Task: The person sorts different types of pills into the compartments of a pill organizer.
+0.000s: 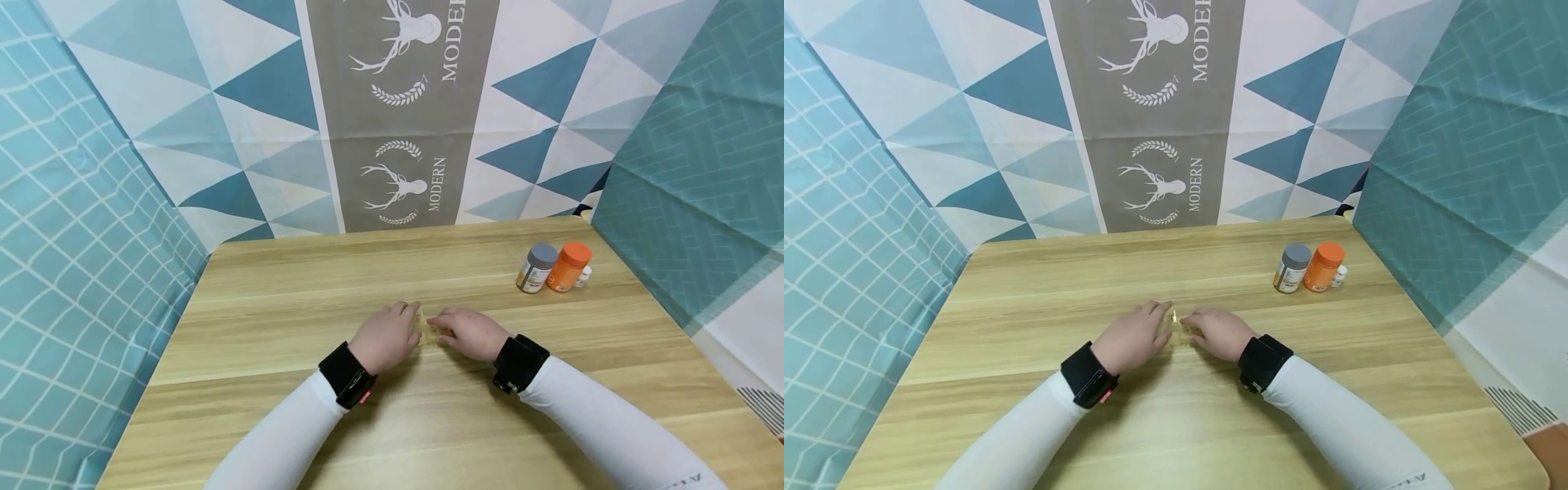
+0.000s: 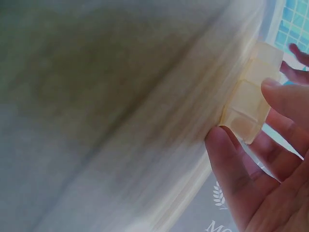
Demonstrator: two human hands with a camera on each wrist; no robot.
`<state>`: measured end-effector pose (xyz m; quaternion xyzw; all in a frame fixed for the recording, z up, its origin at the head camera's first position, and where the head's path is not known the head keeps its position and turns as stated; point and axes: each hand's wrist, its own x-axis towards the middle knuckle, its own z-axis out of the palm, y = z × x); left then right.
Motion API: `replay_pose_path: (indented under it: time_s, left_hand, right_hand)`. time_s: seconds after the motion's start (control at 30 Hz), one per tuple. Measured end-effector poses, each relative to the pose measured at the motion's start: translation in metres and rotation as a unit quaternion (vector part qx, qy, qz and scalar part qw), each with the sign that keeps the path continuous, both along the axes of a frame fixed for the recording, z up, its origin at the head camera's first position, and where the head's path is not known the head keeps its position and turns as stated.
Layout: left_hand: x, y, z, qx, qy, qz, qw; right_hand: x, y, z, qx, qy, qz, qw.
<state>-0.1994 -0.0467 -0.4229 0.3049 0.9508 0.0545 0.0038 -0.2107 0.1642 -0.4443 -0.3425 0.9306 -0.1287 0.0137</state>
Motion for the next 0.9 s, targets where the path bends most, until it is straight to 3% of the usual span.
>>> replay_pose_path:
  time_s: [0.13,0.27,0.4,0.5,0.57,0.67,0.9]
  left_hand:
    - [0.02,-0.014,0.004,0.011,0.039,0.018,0.999]
    - [0.038,-0.027,0.004,0.027,0.052,0.041,0.9974]
    - [0.051,-0.039,0.003,0.035,0.068,0.06,0.9952]
    - [0.058,-0.044,0.005,0.042,0.081,0.068,0.9935]
    - [0.061,-0.046,0.006,0.04,0.085,0.069,0.9932]
    - [0.065,-0.047,0.007,0.031,0.09,0.066,0.9933]
    - [0.072,-0.047,0.008,0.03,0.09,0.061,0.9936]
  right_hand:
    - [0.006,0.005,0.002,0.004,-0.01,-0.022,0.9997]
    - [0.008,0.026,0.011,-0.031,-0.013,-0.058,0.9978]
    - [-0.004,0.064,0.032,-0.064,0.056,-0.113,0.9899]
    - [-0.019,0.096,0.05,-0.077,0.119,-0.17,0.9753]
    - [-0.028,0.114,0.058,-0.081,0.137,-0.208,0.965]
    - [-0.038,0.134,0.064,-0.069,0.133,-0.241,0.9589]
    - [-0.048,0.147,0.062,-0.022,0.084,-0.255,0.963]
